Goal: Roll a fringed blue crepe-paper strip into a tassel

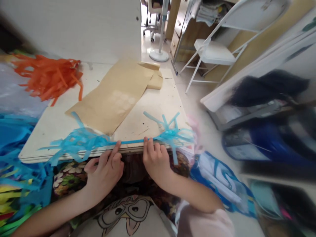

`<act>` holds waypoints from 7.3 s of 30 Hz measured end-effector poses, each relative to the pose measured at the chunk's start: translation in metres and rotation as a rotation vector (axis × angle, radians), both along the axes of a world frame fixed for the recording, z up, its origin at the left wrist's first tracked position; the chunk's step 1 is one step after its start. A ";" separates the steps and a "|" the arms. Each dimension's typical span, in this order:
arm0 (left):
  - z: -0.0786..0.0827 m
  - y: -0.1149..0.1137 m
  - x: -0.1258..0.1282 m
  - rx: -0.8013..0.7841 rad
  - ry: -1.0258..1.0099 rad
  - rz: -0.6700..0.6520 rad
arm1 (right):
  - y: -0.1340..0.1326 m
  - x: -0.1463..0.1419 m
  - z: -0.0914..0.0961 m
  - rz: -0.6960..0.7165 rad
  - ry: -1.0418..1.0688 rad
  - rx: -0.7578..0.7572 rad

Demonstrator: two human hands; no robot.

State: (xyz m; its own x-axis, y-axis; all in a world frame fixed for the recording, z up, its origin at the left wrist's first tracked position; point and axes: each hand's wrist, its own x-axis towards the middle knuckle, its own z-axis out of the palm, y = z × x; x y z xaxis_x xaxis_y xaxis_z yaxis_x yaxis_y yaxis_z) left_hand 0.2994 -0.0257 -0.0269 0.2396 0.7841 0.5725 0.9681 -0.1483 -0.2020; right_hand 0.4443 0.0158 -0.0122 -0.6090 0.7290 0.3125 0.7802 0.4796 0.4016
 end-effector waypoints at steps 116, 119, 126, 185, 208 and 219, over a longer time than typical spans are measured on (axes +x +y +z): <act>0.019 0.014 -0.008 -1.037 -1.495 -1.064 | -0.014 0.006 0.018 0.264 1.557 -1.613; 0.019 0.014 -0.008 -1.032 -1.515 -1.053 | -0.015 0.005 0.016 0.266 1.596 -1.606; 0.014 0.015 -0.008 -0.968 -1.577 -1.019 | -0.020 -0.003 0.010 0.191 1.698 -1.470; 0.057 0.001 -0.010 -0.178 0.241 -0.576 | -0.040 0.014 0.026 0.211 0.166 -0.085; 0.046 -0.029 -0.017 -0.801 0.153 -0.546 | -0.043 -0.003 -0.001 0.276 0.145 -0.520; 0.056 -0.039 -0.030 -0.977 0.158 -0.459 | -0.050 -0.037 0.004 0.432 0.344 -0.844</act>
State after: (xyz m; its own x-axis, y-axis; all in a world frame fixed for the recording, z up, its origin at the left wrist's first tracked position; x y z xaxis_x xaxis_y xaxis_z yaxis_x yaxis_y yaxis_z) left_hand 0.2693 -0.0647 0.0295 0.6419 0.7005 -0.3121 0.7529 -0.6529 0.0829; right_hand 0.4071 -0.0337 -0.0079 -0.8474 0.5309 0.0047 0.4817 0.7726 -0.4135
